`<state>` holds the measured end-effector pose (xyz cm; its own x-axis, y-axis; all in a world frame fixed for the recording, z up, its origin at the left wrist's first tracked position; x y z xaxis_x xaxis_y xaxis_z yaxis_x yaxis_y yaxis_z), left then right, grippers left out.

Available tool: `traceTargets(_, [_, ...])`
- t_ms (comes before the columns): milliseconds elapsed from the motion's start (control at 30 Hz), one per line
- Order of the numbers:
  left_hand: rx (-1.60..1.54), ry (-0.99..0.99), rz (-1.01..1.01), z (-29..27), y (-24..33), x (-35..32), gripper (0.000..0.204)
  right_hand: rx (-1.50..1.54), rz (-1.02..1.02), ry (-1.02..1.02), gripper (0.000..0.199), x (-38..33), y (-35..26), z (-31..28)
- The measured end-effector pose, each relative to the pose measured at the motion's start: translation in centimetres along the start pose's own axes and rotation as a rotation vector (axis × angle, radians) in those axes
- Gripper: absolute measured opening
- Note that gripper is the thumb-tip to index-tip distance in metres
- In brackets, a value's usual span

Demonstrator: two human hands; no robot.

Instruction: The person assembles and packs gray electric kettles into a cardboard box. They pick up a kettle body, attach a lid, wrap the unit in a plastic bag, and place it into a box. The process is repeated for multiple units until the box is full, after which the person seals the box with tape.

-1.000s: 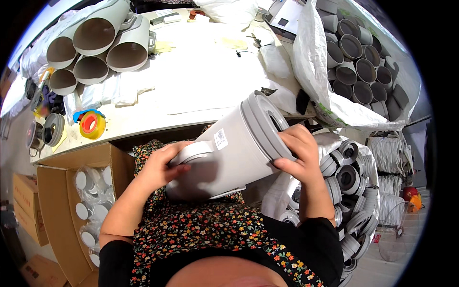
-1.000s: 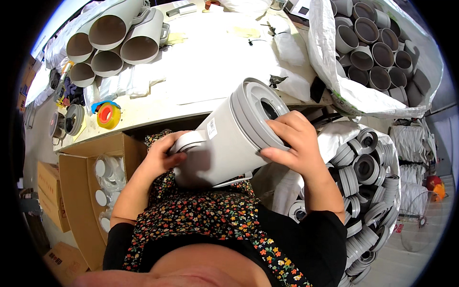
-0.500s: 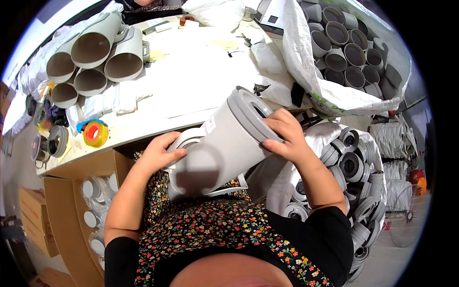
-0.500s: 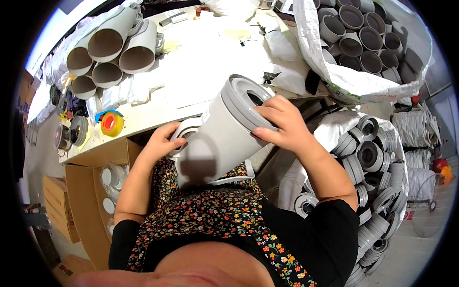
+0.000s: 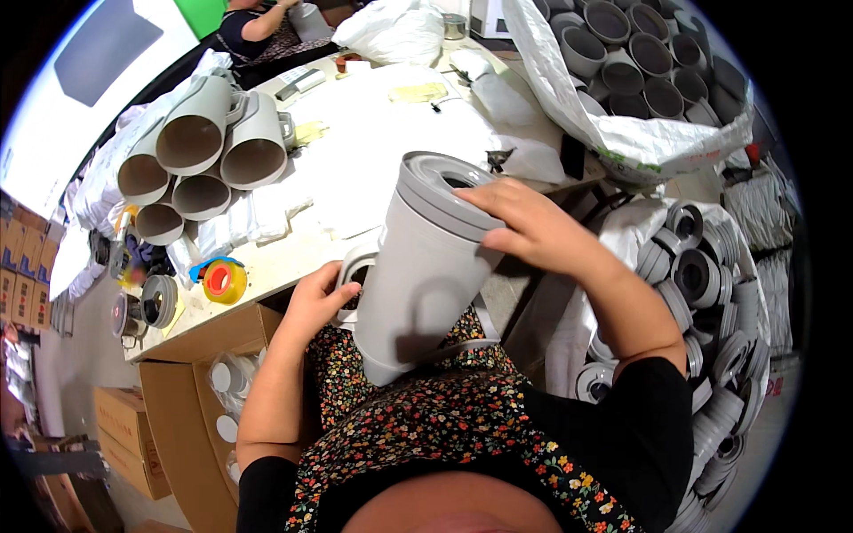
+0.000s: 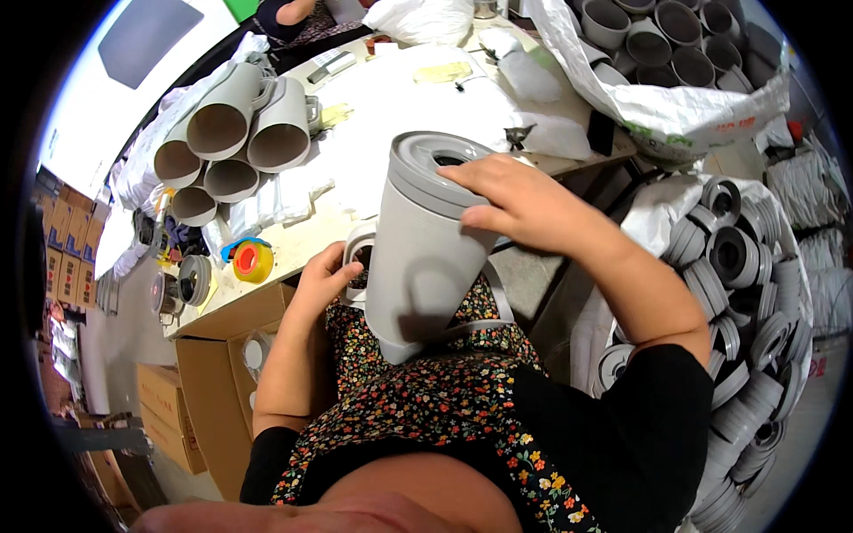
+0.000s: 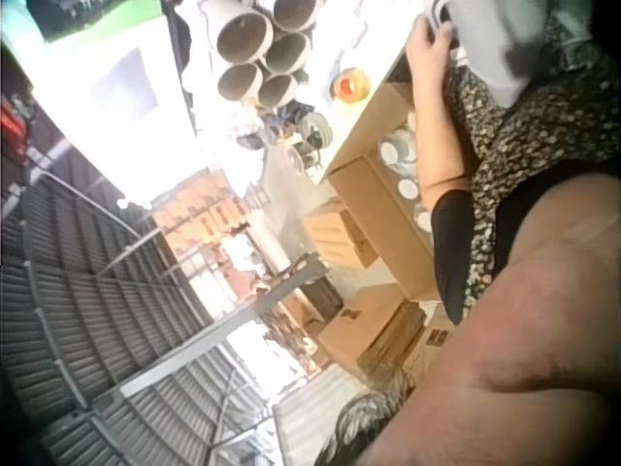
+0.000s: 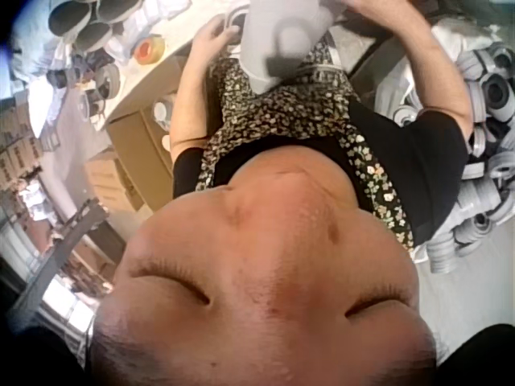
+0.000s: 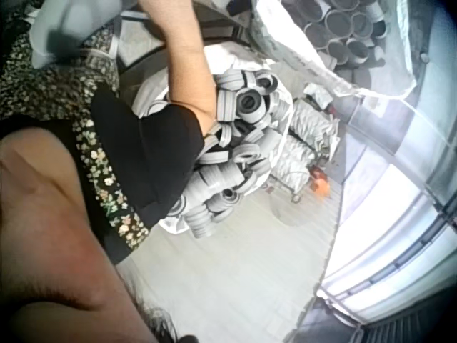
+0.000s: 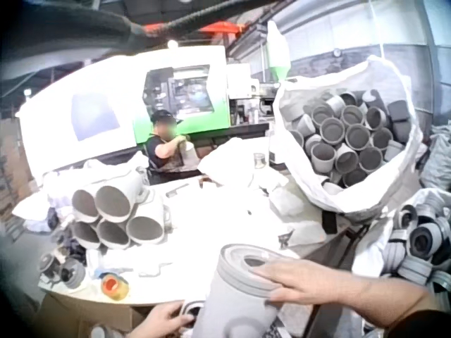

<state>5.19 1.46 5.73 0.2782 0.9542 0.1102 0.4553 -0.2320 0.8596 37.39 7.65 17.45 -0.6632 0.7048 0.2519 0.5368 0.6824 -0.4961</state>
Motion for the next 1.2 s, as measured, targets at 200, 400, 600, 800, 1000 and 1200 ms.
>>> traceTargets(200, [0.248,-0.39,0.081,2.6,9.9,-3.6,0.041,-0.063,0.354,-0.005,0.043,4.4,-1.8,1.3])
traceTargets(400, [0.272,-0.003,0.157,0.8,4.9,-3.0,0.017,0.863,0.054,0.113,0.051,3.0,6.2,3.8])
traceTargets(600, [-0.061,0.407,-0.102,2.2,-8.7,-3.3,0.054,0.931,-0.033,0.005,0.054,0.4,9.9,4.6])
traceTargets(800, [-0.635,0.338,0.309,3.3,-1.5,0.7,0.059,0.85,-0.202,-0.042,0.053,1.3,6.1,2.7])
traceTargets(1000, [-0.167,0.046,0.443,5.3,-0.6,0.6,0.08,0.756,0.387,0.303,0.021,9.8,12.8,7.9])
traceTargets(1200, [-0.223,0.039,0.476,5.0,-1.4,0.8,0.082,0.224,0.209,0.208,0.016,16.5,19.4,23.9])
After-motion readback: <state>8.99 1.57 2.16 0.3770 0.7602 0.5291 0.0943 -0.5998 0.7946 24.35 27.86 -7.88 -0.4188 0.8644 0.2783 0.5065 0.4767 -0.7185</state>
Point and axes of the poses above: each hand's wrist, its own x-axis towards the middle knuckle, its own z-axis out of the palm, y = z × x, the point moved 1 cm from there along x, towards the middle knuckle, and after that the axes turned 12 degrees about z, right-handed, at the moved point
